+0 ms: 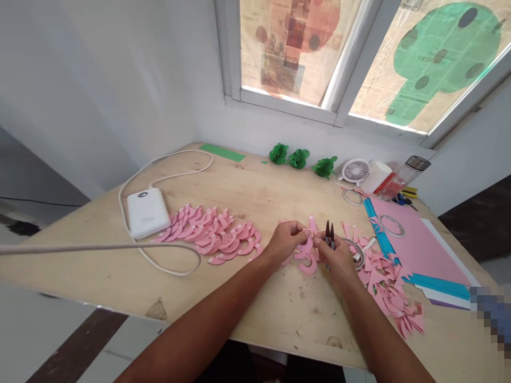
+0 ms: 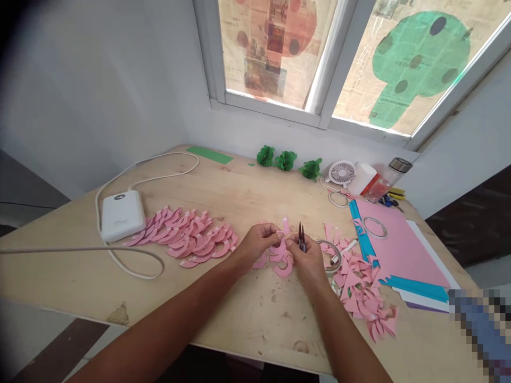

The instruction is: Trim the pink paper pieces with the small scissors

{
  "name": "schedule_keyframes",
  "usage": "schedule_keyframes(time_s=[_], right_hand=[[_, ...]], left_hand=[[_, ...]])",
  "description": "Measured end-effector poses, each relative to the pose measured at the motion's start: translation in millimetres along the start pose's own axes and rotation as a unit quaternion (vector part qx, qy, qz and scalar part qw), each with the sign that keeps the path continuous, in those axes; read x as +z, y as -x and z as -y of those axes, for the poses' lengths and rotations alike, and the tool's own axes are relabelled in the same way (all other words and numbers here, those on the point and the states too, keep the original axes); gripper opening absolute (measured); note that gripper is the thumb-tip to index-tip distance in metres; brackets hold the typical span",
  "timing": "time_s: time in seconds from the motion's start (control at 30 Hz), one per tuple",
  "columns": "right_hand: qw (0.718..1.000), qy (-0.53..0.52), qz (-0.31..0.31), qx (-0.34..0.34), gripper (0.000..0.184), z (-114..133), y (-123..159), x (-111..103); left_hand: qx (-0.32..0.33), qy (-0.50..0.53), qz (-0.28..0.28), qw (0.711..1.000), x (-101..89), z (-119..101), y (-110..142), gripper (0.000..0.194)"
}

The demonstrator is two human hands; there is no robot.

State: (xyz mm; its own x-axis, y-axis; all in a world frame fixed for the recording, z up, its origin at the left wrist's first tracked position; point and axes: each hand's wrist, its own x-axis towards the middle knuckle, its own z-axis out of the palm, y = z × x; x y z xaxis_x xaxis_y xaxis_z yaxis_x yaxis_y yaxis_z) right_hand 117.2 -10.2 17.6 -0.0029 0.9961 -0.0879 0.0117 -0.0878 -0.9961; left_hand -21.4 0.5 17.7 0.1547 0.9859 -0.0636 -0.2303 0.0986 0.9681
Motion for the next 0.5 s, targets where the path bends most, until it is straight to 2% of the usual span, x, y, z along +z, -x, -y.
schedule_keyframes(time_s=[0.2,0.5], right_hand=[[0.998,0.056,-0.014,-0.026,0.023,0.4,2.6,0.8],[0.999,0.032,-0.004,-0.019,0.015,-4.5,1.6,0.5]], left_hand=[[-0.005,0.013,0.009,1.0,1.5,-2.8,2.4,0.017],[-0.015,0.026,-0.002,1.0,-3.7,-5.1,0.0,0.017]])
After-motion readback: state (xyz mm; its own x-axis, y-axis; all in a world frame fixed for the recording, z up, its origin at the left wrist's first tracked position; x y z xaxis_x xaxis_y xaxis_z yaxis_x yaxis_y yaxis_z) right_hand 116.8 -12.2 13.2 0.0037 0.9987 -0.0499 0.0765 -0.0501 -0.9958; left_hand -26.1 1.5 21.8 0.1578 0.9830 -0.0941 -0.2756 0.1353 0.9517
